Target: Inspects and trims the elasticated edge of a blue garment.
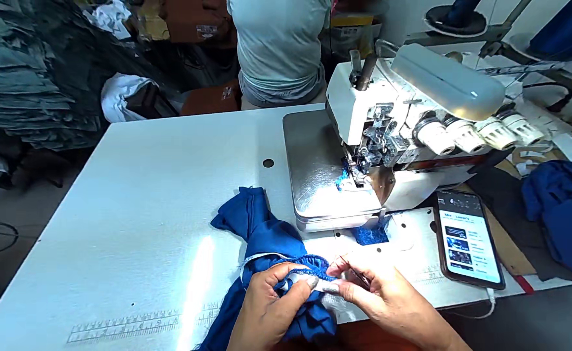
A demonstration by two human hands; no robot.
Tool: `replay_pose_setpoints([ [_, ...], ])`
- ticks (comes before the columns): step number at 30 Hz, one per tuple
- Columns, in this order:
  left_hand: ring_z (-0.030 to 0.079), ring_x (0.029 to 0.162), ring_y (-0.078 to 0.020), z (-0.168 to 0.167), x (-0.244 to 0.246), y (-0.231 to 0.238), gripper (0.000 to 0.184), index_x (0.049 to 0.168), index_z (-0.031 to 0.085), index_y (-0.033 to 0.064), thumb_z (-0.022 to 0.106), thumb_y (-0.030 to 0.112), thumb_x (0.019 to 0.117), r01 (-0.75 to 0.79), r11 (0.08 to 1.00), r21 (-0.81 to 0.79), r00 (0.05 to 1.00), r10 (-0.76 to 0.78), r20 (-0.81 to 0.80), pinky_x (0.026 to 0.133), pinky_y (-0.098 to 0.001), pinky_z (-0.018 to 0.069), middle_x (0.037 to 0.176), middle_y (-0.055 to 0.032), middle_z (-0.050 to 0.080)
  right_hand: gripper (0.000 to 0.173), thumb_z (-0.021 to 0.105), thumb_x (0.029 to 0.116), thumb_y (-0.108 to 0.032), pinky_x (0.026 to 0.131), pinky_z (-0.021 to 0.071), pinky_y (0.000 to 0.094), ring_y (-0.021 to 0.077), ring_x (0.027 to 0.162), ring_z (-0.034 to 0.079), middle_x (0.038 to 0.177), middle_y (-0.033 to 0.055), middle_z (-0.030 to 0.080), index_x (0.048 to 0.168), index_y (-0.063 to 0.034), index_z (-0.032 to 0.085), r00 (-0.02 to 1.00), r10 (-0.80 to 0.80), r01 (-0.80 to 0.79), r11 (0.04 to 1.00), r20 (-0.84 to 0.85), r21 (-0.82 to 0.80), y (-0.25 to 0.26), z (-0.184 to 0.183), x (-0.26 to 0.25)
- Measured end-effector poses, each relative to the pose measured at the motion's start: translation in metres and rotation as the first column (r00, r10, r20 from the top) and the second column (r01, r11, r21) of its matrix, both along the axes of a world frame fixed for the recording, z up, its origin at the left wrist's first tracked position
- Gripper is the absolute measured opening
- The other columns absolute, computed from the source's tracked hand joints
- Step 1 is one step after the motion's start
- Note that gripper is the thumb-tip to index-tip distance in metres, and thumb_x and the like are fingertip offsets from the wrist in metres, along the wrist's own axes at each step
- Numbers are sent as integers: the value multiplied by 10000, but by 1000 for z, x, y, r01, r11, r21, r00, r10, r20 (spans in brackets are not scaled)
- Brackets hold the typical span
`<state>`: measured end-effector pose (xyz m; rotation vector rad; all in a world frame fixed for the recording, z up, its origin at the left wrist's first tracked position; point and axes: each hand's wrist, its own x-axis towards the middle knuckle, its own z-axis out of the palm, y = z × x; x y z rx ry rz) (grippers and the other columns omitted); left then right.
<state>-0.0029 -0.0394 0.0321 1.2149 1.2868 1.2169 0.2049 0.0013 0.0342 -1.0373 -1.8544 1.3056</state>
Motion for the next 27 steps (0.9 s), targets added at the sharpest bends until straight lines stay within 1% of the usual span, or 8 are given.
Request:
replay_pose_setpoints([
  [3,712,815,-24,2,-3,0,122,961,776,75,715,128,869,51,999,-12,999,-50,19,759,-199,597,872,30,758,154,615,955,-164,662,461,83,-88,723,559,837,-49,659,954,-55,724,1000,-12,12,1000,-7,-5,0,-1,1],
  [7,709,789,-19,-1,-4,1,99,917,780,93,729,149,853,38,999,2,999,-38,4,730,-197,596,842,37,754,138,612,954,-176,643,454,92,-78,709,554,799,-65,630,930,-70,697,999,-34,34,999,-4,2,0,-2,-2],
  [10,708,743,-48,-1,0,3,75,889,777,71,735,108,839,-36,998,-51,994,41,103,697,-220,600,796,3,745,367,669,957,-357,750,529,170,1,854,622,967,4,673,1140,-41,636,991,-110,100,987,75,129,-2,-5,-4],
  [12,712,737,-65,0,1,4,78,884,777,62,743,99,825,-67,994,-90,986,80,150,691,-233,601,787,-17,743,443,618,993,-362,831,553,190,31,942,654,1054,50,697,1252,-3,621,985,-146,115,954,94,277,-5,-5,-5],
  [15,717,758,-67,0,1,4,92,897,777,56,733,86,822,-70,992,-103,980,88,177,709,-241,605,803,-19,748,294,574,1004,-206,805,561,204,78,894,680,1021,77,729,1217,-41,692,976,-184,97,842,114,531,-9,-7,-6],
  [17,719,770,-72,0,0,4,98,911,778,50,727,72,830,-64,992,-105,977,83,197,724,-243,607,818,-26,752,257,581,998,-201,754,574,212,88,854,687,1004,74,728,1182,-85,719,964,-220,90,796,148,598,-12,-9,-6],
  [21,722,792,-79,-3,-3,3,114,935,780,46,725,78,841,-33,996,-78,980,47,194,743,-244,606,844,-35,756,255,596,989,-226,655,550,214,86,763,663,942,63,716,1160,-106,742,945,-281,120,775,169,620,-14,-14,-7],
  [27,719,785,-71,-3,-4,3,103,923,785,57,729,76,840,-27,997,-75,975,43,219,734,-236,602,836,-28,755,240,591,998,-238,668,542,211,81,780,654,933,57,701,1145,-122,741,943,-283,118,775,174,621,-14,-13,-5],
])
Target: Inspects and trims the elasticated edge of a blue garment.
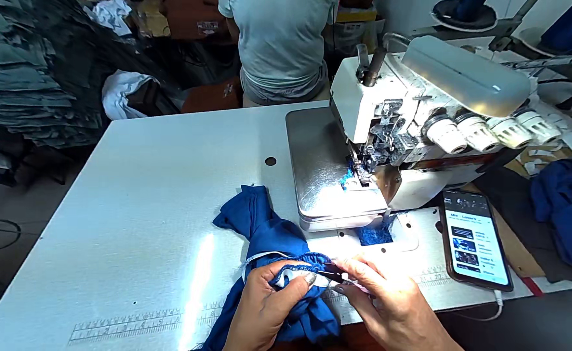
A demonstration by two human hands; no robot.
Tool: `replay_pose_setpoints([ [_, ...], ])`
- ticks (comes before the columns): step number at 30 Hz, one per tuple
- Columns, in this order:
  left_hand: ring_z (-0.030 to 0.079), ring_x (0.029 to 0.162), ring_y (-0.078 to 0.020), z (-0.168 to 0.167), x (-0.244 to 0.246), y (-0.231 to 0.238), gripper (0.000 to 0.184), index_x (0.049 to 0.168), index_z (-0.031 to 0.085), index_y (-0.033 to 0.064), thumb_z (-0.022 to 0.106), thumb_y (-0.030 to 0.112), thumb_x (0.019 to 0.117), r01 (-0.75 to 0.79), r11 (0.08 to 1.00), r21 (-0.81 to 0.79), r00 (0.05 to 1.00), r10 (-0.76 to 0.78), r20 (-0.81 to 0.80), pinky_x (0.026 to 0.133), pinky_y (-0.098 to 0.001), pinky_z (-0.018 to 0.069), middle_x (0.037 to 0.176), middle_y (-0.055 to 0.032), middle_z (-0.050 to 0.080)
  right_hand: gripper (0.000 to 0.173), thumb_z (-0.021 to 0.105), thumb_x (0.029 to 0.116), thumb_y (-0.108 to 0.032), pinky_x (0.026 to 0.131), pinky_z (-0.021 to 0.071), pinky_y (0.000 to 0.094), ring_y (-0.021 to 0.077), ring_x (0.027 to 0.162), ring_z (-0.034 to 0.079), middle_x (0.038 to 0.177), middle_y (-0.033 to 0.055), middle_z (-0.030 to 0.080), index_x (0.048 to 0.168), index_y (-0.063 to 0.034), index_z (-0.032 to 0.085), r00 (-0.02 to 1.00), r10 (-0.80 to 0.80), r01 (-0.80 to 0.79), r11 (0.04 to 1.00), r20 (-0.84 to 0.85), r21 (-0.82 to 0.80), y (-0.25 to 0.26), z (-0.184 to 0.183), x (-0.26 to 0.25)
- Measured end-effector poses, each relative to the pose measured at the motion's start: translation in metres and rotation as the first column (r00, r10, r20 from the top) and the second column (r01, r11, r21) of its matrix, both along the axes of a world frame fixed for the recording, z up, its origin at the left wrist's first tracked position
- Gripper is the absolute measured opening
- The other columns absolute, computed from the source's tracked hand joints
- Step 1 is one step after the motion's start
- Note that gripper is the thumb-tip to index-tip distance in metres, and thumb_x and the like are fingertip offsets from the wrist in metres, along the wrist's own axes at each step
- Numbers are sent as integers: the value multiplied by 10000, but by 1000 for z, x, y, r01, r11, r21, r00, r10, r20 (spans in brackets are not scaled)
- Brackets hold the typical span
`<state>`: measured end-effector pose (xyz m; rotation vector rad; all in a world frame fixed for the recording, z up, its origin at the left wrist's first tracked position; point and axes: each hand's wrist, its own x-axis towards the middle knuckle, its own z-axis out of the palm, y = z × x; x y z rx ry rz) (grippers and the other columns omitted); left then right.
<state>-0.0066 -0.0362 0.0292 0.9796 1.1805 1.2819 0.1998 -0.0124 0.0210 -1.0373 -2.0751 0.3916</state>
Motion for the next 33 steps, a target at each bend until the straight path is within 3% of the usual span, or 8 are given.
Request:
replay_pose_setpoints([
  [7,723,789,-72,2,-1,0,128,939,788,61,763,87,816,30,1000,-9,999,-31,-27,728,-232,606,847,-24,759,213,584,1015,-228,664,528,203,81,776,639,892,50,672,1128,-125,732,999,26,-26,1000,-32,-4,2,-2,-3],
  [16,698,736,-33,-3,-4,1,66,860,783,99,787,134,804,59,998,8,996,-59,-70,688,-207,587,786,15,741,205,575,1021,-119,786,543,172,80,865,669,938,85,706,1121,-22,726,982,131,-129,991,-135,23,0,-9,-9],
  [22,697,732,-42,-4,-5,1,79,860,784,95,804,142,800,61,998,16,998,-60,-35,683,-213,588,784,7,738,189,582,1015,-108,840,543,163,62,915,673,963,82,714,1116,-20,715,962,150,-161,986,-228,-32,-3,-13,-8],
  [33,685,727,-20,-6,-6,2,49,836,779,115,784,157,811,112,993,24,990,-109,-85,673,-195,575,780,33,732,198,563,1027,-124,769,549,175,82,864,679,965,89,720,1118,-37,716,989,138,-138,990,-59,19,0,-5,-4],
])
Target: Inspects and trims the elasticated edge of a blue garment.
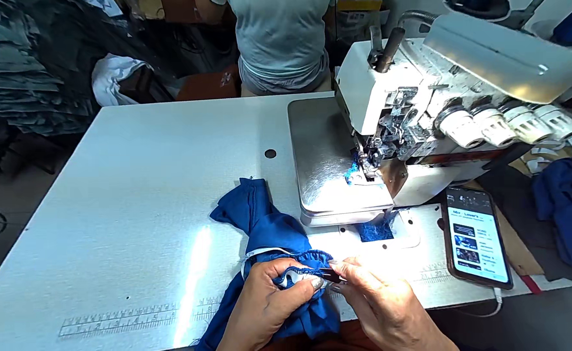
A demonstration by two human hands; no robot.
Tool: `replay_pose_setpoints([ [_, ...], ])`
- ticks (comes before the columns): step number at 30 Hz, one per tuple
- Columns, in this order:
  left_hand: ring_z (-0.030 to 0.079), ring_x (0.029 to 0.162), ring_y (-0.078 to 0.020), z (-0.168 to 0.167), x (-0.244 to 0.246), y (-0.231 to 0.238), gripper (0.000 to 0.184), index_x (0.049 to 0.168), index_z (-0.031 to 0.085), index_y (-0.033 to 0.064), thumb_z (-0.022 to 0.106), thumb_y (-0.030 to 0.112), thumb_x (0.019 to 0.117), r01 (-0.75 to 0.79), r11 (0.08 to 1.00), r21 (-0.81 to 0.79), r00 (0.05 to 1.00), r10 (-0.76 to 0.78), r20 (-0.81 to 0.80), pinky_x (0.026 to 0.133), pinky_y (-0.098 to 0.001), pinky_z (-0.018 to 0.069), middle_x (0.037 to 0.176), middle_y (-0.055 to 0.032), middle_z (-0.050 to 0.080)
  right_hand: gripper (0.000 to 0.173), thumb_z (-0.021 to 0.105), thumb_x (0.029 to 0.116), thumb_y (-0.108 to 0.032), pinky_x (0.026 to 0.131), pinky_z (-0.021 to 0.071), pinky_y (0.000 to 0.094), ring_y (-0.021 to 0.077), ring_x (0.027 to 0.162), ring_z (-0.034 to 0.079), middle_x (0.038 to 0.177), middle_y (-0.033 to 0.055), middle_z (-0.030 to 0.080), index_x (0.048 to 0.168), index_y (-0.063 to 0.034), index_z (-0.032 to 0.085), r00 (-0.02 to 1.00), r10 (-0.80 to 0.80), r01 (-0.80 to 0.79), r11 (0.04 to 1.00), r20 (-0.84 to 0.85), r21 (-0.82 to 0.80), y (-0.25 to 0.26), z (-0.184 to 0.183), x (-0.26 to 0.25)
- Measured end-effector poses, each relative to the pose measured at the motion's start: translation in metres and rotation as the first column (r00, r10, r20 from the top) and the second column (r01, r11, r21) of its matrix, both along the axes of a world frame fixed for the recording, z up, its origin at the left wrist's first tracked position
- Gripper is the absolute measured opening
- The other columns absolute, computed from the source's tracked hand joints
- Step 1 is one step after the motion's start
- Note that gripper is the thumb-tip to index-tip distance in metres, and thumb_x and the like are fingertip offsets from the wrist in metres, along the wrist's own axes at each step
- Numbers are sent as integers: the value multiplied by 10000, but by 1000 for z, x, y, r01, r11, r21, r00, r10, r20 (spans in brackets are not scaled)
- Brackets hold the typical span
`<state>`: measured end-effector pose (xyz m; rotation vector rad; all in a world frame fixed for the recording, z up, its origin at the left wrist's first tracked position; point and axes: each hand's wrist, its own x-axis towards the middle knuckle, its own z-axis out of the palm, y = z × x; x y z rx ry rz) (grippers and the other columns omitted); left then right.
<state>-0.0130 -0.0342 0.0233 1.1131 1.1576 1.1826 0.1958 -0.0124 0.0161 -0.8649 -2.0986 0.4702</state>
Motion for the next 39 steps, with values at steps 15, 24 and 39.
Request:
replay_pose_setpoints([
  [15,702,764,-26,3,0,-1,76,885,785,99,745,138,835,-16,1000,-27,999,17,51,709,-205,590,812,31,745,217,610,1011,-136,793,575,272,174,863,731,979,161,760,1109,2,745,996,-86,89,989,29,-114,-10,17,2],
  [24,695,768,-20,-1,-2,0,75,881,790,107,735,147,850,21,1000,16,999,-21,35,707,-205,583,830,31,748,200,583,1026,-152,782,549,162,70,871,677,975,91,716,1135,-40,706,999,-41,41,999,-26,3,-3,-4,0],
  [39,682,801,-4,-5,-7,1,101,893,785,114,723,194,890,102,989,106,994,-98,-42,726,-180,568,848,48,739,175,595,1014,-123,831,544,149,51,914,675,979,85,717,1112,-15,690,992,28,-36,997,-122,-66,-4,-4,1],
])
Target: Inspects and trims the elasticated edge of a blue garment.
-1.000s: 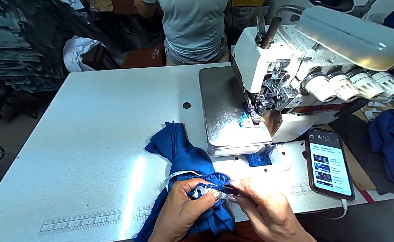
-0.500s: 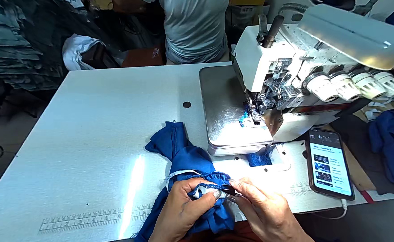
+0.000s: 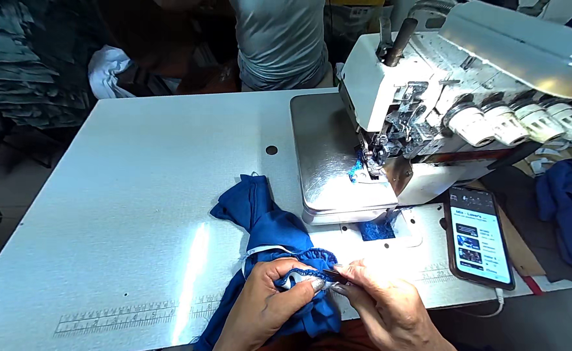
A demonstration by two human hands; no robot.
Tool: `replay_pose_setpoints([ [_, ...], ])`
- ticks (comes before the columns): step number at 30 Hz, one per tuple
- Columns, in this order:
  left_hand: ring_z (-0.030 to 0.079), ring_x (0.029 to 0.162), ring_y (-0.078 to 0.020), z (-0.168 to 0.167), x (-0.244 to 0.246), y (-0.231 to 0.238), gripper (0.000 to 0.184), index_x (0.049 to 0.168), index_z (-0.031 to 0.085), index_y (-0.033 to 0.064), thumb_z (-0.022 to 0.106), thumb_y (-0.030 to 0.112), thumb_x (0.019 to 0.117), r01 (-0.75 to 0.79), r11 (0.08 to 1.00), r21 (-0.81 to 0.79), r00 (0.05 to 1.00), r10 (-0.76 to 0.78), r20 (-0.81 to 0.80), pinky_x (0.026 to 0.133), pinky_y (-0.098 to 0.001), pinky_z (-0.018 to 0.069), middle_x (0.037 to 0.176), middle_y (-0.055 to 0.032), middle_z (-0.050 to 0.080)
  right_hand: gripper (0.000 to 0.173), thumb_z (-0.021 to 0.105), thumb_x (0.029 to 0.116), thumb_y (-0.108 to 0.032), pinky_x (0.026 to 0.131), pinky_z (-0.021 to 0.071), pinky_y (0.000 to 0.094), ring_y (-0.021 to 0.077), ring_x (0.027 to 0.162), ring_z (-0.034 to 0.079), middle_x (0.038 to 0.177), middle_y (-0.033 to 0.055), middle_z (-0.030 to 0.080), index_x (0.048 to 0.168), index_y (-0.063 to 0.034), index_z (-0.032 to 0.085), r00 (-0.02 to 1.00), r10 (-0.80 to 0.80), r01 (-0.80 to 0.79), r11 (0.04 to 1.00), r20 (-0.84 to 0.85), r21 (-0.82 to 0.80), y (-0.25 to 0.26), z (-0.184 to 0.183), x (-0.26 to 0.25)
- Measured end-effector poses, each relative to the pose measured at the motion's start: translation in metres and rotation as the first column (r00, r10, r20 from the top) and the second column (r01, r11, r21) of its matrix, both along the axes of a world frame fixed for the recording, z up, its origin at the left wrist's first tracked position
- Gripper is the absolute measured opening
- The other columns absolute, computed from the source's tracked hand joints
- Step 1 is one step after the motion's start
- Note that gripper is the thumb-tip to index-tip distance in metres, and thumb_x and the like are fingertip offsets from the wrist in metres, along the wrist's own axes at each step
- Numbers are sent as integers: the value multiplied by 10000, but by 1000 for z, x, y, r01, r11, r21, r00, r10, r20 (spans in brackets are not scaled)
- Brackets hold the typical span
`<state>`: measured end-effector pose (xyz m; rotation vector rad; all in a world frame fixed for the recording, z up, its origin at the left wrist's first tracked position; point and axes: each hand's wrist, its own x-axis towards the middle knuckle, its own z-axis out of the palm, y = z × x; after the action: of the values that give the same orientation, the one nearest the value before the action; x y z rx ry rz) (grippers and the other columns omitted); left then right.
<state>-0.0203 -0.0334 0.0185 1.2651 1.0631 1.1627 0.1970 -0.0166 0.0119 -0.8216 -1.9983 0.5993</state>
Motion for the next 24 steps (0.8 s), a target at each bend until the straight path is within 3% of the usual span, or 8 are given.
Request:
replay_pose_setpoints([
  [3,688,828,-7,0,0,-1,103,906,793,117,719,186,884,-11,1000,-15,1000,11,2,750,-188,575,871,48,744,199,622,997,-148,766,541,140,46,856,665,974,86,717,1129,-22,701,997,-34,33,999,69,18,-2,3,4],
  [9,681,828,0,0,2,-1,103,885,793,111,717,181,882,-18,1000,11,1000,19,-10,747,-178,569,860,51,736,193,588,1022,-163,753,541,166,73,848,669,966,84,715,1128,-52,705,987,-92,80,993,133,90,-3,3,1],
  [18,637,812,38,-2,0,0,104,848,776,101,711,173,885,35,998,58,999,-33,-42,734,-138,529,826,75,697,197,543,1039,-101,790,539,170,94,870,664,937,105,688,1130,-8,690,999,32,-33,999,37,26,0,3,-8],
  [22,652,830,24,-2,0,-1,119,899,789,101,704,185,901,27,998,62,999,-24,-45,747,-141,540,858,66,711,181,586,1016,-85,856,554,160,40,943,677,1017,89,719,1145,7,675,993,22,-32,996,-112,-87,1,1,-3],
  [24,680,873,10,-1,0,-2,140,973,785,96,696,193,924,27,998,62,999,-25,-29,787,-163,567,921,52,742,189,612,1011,-111,857,547,142,22,961,671,1043,79,718,1154,-3,672,997,4,-11,996,-79,-84,1,5,2],
])
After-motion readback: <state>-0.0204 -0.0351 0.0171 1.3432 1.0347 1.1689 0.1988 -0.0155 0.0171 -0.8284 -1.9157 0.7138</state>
